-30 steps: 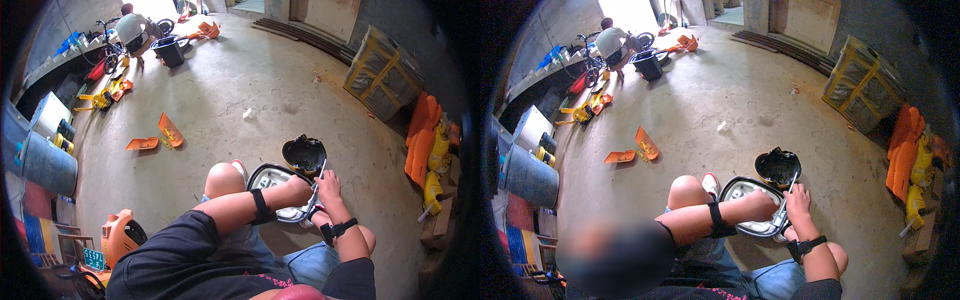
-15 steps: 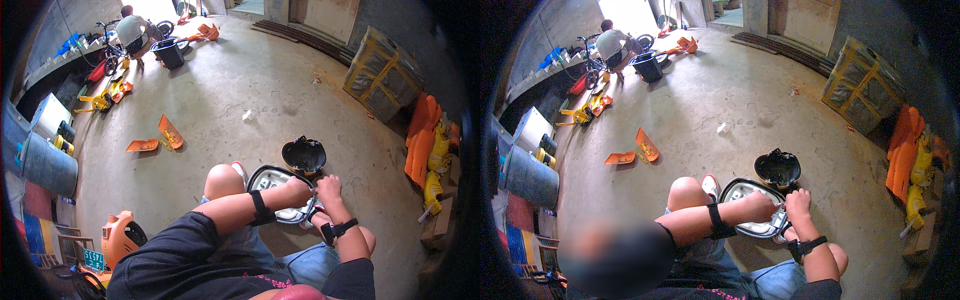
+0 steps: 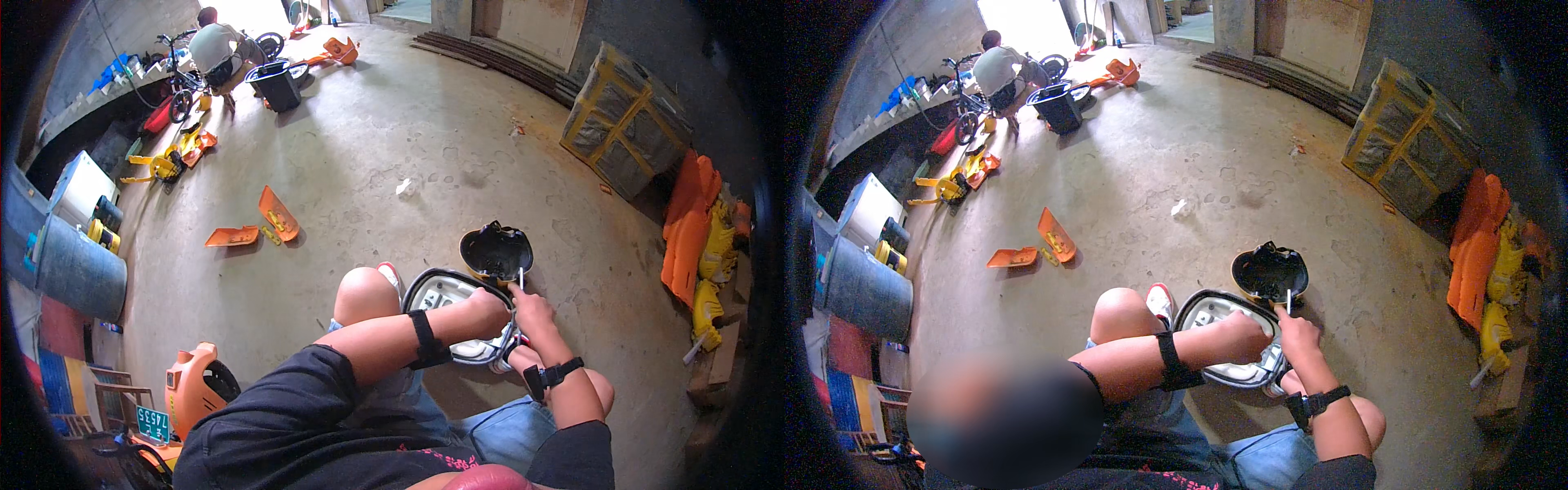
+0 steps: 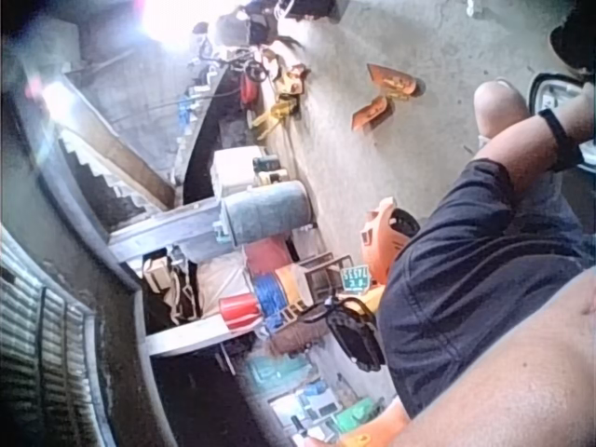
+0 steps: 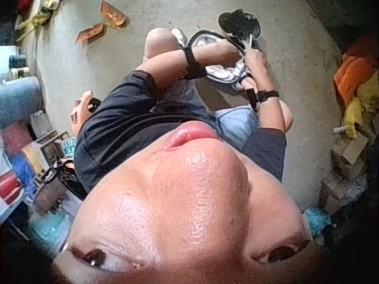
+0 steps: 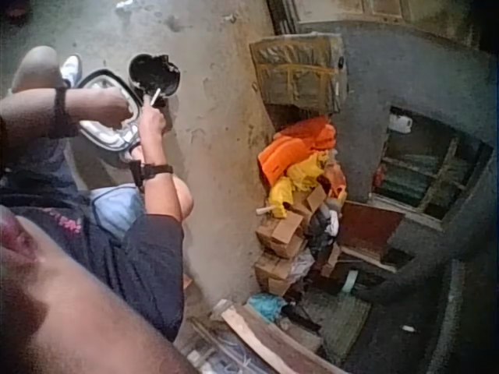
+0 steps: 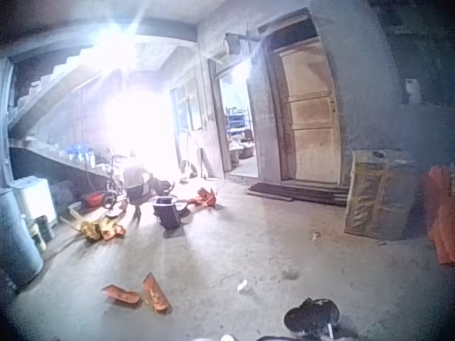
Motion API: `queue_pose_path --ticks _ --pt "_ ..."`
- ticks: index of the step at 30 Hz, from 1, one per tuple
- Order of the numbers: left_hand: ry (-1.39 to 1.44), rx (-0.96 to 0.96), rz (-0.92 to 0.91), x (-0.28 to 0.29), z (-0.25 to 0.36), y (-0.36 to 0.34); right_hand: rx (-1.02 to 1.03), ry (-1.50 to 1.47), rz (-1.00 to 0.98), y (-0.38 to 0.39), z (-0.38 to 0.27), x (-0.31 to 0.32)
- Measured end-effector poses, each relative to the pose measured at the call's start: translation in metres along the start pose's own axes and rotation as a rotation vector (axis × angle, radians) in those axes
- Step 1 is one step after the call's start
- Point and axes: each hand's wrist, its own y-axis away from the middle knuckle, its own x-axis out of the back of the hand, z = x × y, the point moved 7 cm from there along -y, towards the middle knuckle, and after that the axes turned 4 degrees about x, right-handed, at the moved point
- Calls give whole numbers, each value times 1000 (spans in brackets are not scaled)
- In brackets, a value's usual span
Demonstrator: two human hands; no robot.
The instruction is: The recorder is using a screwdriver to remove or tighten screws on a white plastic motorcycle/scooter component housing.
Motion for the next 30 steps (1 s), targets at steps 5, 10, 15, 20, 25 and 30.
queue_pose_path --ticks 5,10,15,20,25,30 --pt "-45 -32 23 -3 0 -1 227 -8 39 0 -4 -11" --pt "-30 -34 64 -6 0 -5 304 55 101 -5 0 -22" --pt "-24 -53 42 -4 3 -6 211 130 37 -11 5 -23" --pt "-7 -11 -8 -2 3 -4 37 239 28 -7 10 -16" --pt "20 2 44 -3 -1 -2 162 200 312 -4 0 1" --pt "-7 -35 93 -7 -2 -3 597 215 673 14 -24 18"
